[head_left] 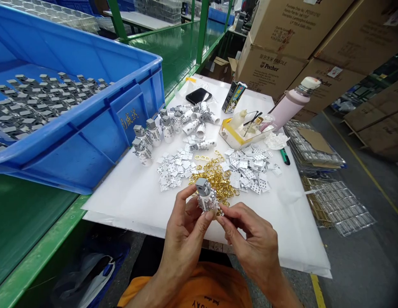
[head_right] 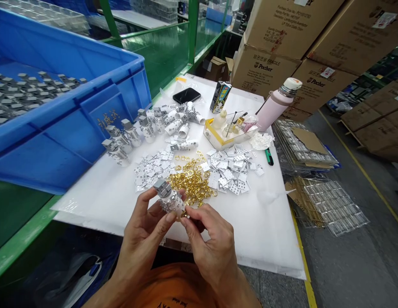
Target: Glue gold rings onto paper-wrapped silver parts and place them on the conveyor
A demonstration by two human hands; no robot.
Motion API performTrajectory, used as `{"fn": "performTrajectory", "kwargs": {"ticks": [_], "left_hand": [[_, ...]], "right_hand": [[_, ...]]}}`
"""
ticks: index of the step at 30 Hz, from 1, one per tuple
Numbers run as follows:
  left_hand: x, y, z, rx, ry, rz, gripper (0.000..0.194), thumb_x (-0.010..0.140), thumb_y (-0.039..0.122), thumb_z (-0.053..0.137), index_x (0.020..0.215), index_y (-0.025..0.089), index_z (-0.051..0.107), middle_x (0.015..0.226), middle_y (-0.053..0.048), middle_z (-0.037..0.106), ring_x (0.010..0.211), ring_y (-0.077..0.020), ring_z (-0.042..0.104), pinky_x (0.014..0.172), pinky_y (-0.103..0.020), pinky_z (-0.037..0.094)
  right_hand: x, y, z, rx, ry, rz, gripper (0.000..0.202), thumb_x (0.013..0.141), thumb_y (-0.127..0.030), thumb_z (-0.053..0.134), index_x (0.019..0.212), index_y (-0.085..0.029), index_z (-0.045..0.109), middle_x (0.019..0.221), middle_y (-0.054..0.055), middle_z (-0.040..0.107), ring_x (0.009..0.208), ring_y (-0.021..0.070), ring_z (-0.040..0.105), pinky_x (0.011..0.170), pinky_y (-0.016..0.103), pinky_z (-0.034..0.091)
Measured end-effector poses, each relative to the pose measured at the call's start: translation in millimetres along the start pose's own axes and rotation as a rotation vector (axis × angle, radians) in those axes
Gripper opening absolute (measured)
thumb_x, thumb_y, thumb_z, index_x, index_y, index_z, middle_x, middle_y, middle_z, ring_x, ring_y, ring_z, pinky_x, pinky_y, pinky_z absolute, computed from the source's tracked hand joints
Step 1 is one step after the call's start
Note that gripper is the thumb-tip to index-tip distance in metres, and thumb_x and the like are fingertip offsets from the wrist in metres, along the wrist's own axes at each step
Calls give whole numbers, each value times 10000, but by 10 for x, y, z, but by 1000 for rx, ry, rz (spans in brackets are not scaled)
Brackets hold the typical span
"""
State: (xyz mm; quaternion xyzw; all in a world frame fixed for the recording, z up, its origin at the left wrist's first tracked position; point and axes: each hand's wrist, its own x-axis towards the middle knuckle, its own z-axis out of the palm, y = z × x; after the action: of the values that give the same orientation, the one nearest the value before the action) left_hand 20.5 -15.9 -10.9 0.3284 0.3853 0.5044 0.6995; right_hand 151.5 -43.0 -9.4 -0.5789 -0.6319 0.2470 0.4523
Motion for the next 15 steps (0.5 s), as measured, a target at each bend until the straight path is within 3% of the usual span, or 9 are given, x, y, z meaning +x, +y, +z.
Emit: {"fn": "performTrajectory", "kwargs": {"ticks": [8,15], "left_hand": [[27,-47,-36,-25,21,5,420,891,246,601,1248,322,392,1167,-11,669,1118,-186,615,997,-365,473],[52,7,-64,-42,56,-58,488,907,322,569,1336,345,338,1255,-40,616,1105,-209,615,948,-371,491]], "right_hand": [[60,-2,38,-2,-41,47,103,905,-198,561,980,-166,623,717,6,590,604,114,572,540,219,504],[157,-96,-60,14,-210,53,272,922,-235,549,1187,-178,575,780,16,638,645,120,616,546,215,528]]}}
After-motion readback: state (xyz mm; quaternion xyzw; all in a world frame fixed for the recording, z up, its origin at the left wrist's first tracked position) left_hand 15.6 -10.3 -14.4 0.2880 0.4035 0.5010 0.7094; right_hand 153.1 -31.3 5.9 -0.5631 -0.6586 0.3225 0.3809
